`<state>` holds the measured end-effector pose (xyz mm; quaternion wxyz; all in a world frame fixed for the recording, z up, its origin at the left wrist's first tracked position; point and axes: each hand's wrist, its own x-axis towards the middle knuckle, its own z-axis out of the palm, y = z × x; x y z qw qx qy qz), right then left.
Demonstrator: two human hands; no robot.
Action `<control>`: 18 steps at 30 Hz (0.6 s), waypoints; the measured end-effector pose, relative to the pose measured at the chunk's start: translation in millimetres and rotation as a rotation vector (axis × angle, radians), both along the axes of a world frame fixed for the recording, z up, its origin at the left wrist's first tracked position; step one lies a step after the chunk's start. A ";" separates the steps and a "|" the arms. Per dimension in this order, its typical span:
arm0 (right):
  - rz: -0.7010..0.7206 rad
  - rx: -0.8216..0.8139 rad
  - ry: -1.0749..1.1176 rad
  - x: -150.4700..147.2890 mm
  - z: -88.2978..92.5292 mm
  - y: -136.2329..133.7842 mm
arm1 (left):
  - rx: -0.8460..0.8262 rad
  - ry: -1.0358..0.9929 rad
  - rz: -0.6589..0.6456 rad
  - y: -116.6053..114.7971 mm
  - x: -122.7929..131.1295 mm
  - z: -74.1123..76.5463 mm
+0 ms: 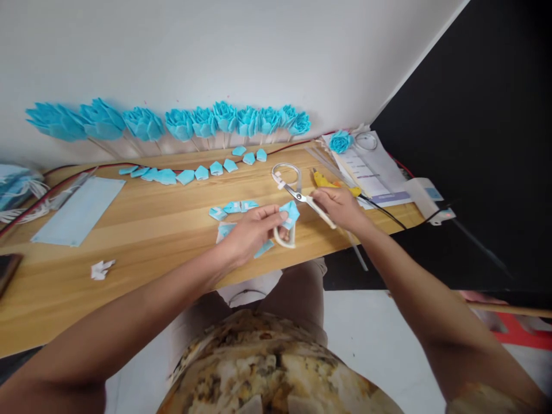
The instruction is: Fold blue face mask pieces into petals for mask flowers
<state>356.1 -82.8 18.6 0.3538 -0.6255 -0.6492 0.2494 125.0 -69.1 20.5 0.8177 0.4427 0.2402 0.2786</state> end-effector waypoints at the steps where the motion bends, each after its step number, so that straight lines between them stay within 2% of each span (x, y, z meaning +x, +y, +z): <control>1: 0.008 -0.011 -0.028 4.2 1.2 0.2 | 0.004 0.014 -0.009 0.1 -0.2 -0.6; 6: 0.037 -0.061 -0.090 19.9 3.3 7.8 | 0.028 0.105 -0.072 -3.2 -1.9 3.2; 8: 0.075 -0.112 -0.136 24.8 2.4 13.0 | 0.128 0.263 -0.060 -5.6 -12.0 8.9; 12: 0.188 -0.147 -0.242 31.8 -3.3 25.3 | 0.399 0.531 -0.025 -6.6 -49.4 20.8; 15: 0.282 -0.175 -0.345 31.3 -9.1 34.7 | 0.378 0.547 0.027 -1.0 -75.3 22.3; 18: 0.236 -0.061 -0.548 24.1 -9.1 39.3 | 0.325 0.504 0.155 10.2 -92.1 17.1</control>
